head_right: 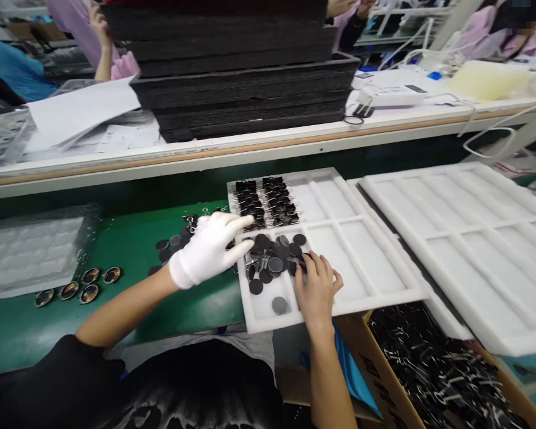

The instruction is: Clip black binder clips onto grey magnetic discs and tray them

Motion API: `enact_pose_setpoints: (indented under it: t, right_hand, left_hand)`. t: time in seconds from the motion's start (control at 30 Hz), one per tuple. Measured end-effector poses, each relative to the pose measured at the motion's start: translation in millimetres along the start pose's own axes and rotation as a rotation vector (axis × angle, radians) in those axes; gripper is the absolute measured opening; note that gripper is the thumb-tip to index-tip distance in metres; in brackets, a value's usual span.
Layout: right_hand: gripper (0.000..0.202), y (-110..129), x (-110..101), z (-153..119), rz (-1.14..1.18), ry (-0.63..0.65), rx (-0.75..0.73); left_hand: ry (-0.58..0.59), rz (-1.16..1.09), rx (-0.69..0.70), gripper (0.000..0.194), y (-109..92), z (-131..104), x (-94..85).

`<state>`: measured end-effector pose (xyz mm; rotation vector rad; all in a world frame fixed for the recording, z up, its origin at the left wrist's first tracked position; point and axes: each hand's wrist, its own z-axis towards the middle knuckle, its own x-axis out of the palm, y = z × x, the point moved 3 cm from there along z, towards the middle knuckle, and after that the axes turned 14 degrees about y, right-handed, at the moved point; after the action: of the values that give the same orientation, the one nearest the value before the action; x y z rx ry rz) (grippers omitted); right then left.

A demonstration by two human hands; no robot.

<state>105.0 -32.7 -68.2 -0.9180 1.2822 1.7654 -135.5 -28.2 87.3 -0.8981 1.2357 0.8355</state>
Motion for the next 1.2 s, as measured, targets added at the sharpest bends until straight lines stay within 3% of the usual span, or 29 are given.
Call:
enact_pose_setpoints:
  t: [0.13, 0.27, 0.37, 0.47, 0.6, 0.83, 0.93, 1.07, 1.2]
  right_hand:
    - [0.026, -5.6, -4.5, 1.7, 0.053, -0.119, -0.046]
    - [0.028, -12.0, -13.2, 0.3, 0.116, -0.251, -0.030]
    - [0.031, -7.4, -21.8, -4.2, 0.154, -0.348, -0.031]
    - [0.033, 12.7, -31.4, -7.1, 0.181, -0.418, -0.081]
    - [0.030, 57.6, -38.7, -9.1, 0.281, -0.402, -0.093]
    - [0.018, 147.5, -12.7, -16.9, 0.826, 0.063, -0.226]
    - [0.017, 184.3, 9.7, -25.3, 0.959, 0.294, -0.242]
    - [0.017, 232.1, 39.1, -37.1, 0.950, 0.519, -0.376]
    - [0.021, 268.6, 60.2, -38.2, 0.786, 0.543, -0.531]
  left_hand:
    - [-0.157, -0.027, -0.243, 0.042, 41.9, -100.1, 4.5]
    - [-0.173, 0.071, -0.613, 0.040, 113.1, -197.7, 28.0]
    - [-0.115, 0.167, -0.851, 0.045, 159.9, -262.4, 32.1]
    - [0.062, 0.248, -0.911, 0.058, 183.7, -301.8, 24.7]
    - [0.283, 0.267, -0.784, 0.072, 195.0, -310.4, 14.8]
    - [0.492, 0.278, -0.564, 0.051, 223.0, -277.1, 22.5]
    - [0.506, 0.293, -0.484, 0.051, 219.4, -263.3, 30.2]
    - [0.479, 0.279, -0.376, 0.042, 194.6, -255.4, 37.6]
    - [0.352, 0.246, -0.485, 0.078, 176.7, -256.2, 37.5]
